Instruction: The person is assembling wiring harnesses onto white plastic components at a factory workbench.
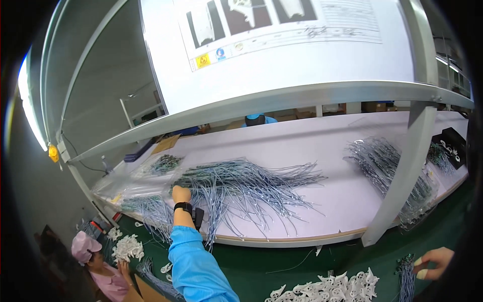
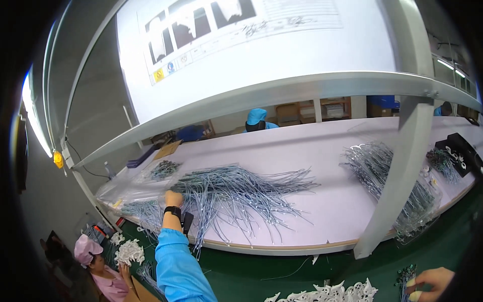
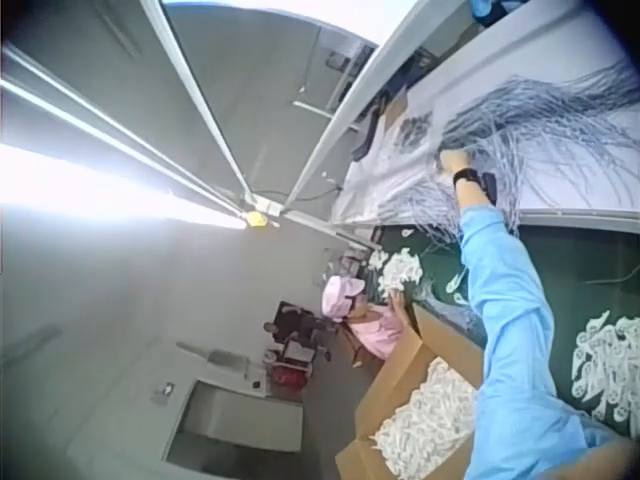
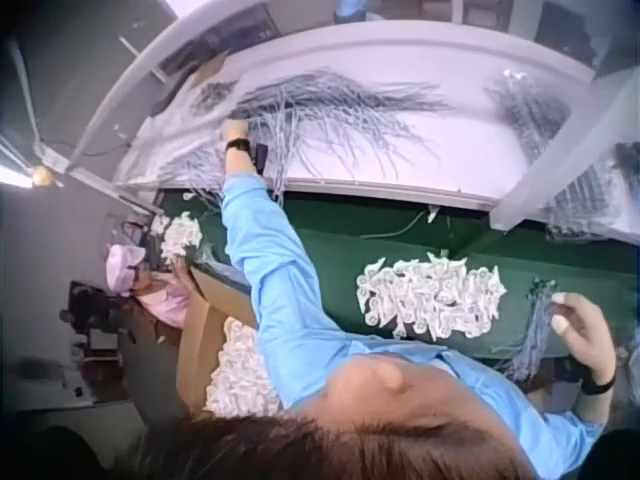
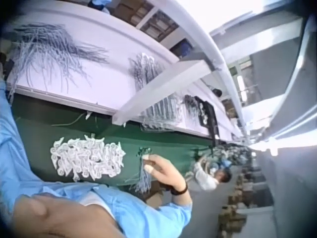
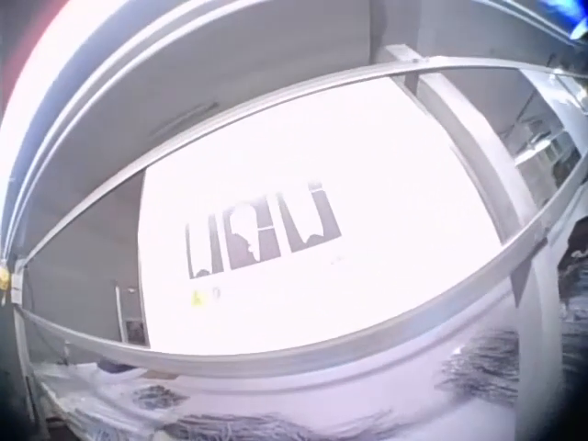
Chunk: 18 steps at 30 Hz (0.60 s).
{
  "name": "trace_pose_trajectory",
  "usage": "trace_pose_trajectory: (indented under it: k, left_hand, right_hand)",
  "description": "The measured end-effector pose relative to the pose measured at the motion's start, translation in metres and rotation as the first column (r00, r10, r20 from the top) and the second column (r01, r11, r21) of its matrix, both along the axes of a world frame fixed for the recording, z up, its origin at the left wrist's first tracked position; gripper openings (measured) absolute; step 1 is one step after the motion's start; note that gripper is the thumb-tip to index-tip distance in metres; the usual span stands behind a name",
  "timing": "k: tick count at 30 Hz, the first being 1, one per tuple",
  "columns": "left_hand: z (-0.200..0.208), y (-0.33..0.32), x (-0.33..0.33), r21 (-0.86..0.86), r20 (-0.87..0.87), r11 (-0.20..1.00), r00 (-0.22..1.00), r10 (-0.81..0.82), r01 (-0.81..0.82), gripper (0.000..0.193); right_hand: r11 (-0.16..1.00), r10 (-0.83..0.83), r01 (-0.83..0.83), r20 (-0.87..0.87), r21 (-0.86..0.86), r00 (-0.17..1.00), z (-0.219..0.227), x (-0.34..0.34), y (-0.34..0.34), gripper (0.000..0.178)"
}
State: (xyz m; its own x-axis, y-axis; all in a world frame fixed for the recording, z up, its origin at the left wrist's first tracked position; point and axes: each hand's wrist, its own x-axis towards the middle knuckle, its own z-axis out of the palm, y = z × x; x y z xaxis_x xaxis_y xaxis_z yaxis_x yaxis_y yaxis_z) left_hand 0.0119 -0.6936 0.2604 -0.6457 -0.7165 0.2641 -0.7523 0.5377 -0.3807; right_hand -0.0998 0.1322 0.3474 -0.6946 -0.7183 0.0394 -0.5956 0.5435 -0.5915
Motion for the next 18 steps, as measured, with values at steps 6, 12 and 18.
trace_pose_trajectory:
  k: [6, 12, 18]
  left_hand:
    - [0.020, 0.039, -0.003, 0.345, -0.617, 0.887, 0.638, 0.461, -0.308, 0.025]
    - [0.007, -0.002, -0.002, 0.442, -0.611, 0.853, 0.604, 0.512, -0.276, 0.030]
    - [0.018, -0.010, 0.007, 0.552, -0.543, 0.800, 0.626, 0.559, -0.235, 0.033]
  right_hand:
    - [0.999, -0.022, 0.015, 0.247, 0.029, 0.969, -0.019, -0.005, -0.024, 0.018]
    - [0.992, -0.024, 0.076, 0.435, -0.104, 0.900, -0.048, -0.023, -0.048, 0.016]
    - [0.995, 0.022, 0.024, 0.437, -0.098, 0.899, -0.066, -0.032, -0.051, 0.026]
